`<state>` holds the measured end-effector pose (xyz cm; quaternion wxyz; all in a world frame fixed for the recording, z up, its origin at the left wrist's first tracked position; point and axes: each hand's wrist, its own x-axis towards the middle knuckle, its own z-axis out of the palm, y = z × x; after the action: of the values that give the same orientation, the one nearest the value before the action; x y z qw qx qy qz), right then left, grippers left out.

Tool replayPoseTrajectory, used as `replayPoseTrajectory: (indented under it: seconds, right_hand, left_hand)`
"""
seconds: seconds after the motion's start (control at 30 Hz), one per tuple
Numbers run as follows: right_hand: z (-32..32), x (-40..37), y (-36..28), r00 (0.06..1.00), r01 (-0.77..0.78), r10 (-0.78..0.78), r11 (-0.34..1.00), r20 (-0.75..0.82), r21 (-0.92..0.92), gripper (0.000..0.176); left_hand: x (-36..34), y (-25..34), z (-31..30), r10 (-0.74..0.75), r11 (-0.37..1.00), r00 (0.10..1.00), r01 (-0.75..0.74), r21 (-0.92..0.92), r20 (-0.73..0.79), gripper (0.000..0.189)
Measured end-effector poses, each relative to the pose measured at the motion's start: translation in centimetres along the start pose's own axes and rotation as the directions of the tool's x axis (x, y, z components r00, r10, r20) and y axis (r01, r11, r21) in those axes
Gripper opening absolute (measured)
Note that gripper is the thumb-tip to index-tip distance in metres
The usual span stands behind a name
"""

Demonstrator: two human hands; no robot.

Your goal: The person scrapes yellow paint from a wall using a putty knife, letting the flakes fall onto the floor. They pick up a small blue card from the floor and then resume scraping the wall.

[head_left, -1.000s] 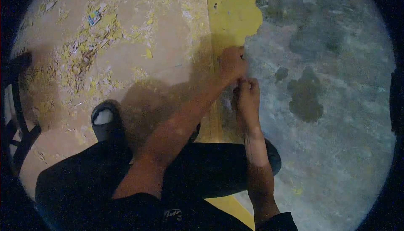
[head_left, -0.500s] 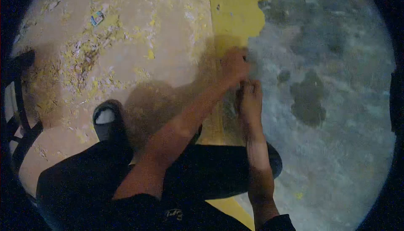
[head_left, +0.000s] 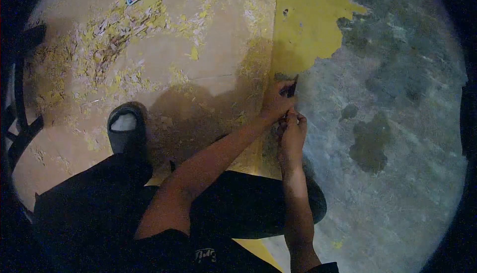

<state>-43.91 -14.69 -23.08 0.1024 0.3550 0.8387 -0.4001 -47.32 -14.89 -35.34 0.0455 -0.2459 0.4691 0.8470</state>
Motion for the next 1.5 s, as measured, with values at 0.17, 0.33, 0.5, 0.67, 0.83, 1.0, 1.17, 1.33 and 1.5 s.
replayPoseTrajectory:
  seconds: [0.17,0.33,0.5,0.67,0.83,1.0,1.17,1.33,1.5]
  right_hand:
    - [-0.8,3.8,3.9,0.996,0.088,-0.087,0.977,0.016,-0.196,0.027]
    - [-0.1,6.7,7.5,0.818,0.56,-0.573,0.766,0.061,-0.314,0.027]
    - [-0.6,5.2,0.9,0.951,-0.02,0.045,0.996,0.307,-0.085,0.022]
    - [-0.6,4.7,0.3,0.939,0.011,0.03,0.993,0.344,-0.117,0.024]
    - [-0.8,5.6,0.7,0.828,0.553,-0.442,0.742,0.344,-0.379,0.032]
    - [-1.6,1.1,-5.1,0.816,0.574,-0.503,0.648,0.286,-0.501,0.038]
    - [-3.4,0.6,-6.6,0.724,0.657,-0.652,0.553,0.225,-0.512,0.033]
    - [-4.0,0.3,-7.0,0.705,0.652,-0.696,0.561,0.136,-0.51,0.027]
    - [-3.6,-0.7,-7.5,0.722,0.652,-0.669,0.571,0.177,-0.5,0.027]
  left_hand:
    - [1.6,-1.0,-0.3,0.012,0.998,1.0,-0.011,0.066,-0.009,0.044]
    - [3.8,-4.5,-0.6,0.064,0.995,0.995,-0.058,-0.077,0.078,0.042]
    - [4.2,-4.0,0.1,0.077,0.969,0.994,-0.056,0.24,-0.08,0.034]
    - [2.4,-0.6,-1.8,-0.095,0.995,0.995,0.096,-0.01,0.013,0.026]
    - [2.7,3.2,-6.1,-0.198,0.956,0.977,0.211,-0.203,0.083,0.021]
    - [7.7,2.0,-6.6,-0.107,0.7,0.973,0.22,-0.68,0.205,0.018]
    - [8.7,5.8,-7.4,-0.23,0.542,0.956,0.28,-0.792,0.181,0.017]
    - [6.5,10.4,-6.7,0.011,0.644,0.926,0.282,-0.711,0.378,0.033]
    - [6.1,11.1,-5.3,0.324,0.891,0.898,-0.183,-0.416,0.297,0.032]
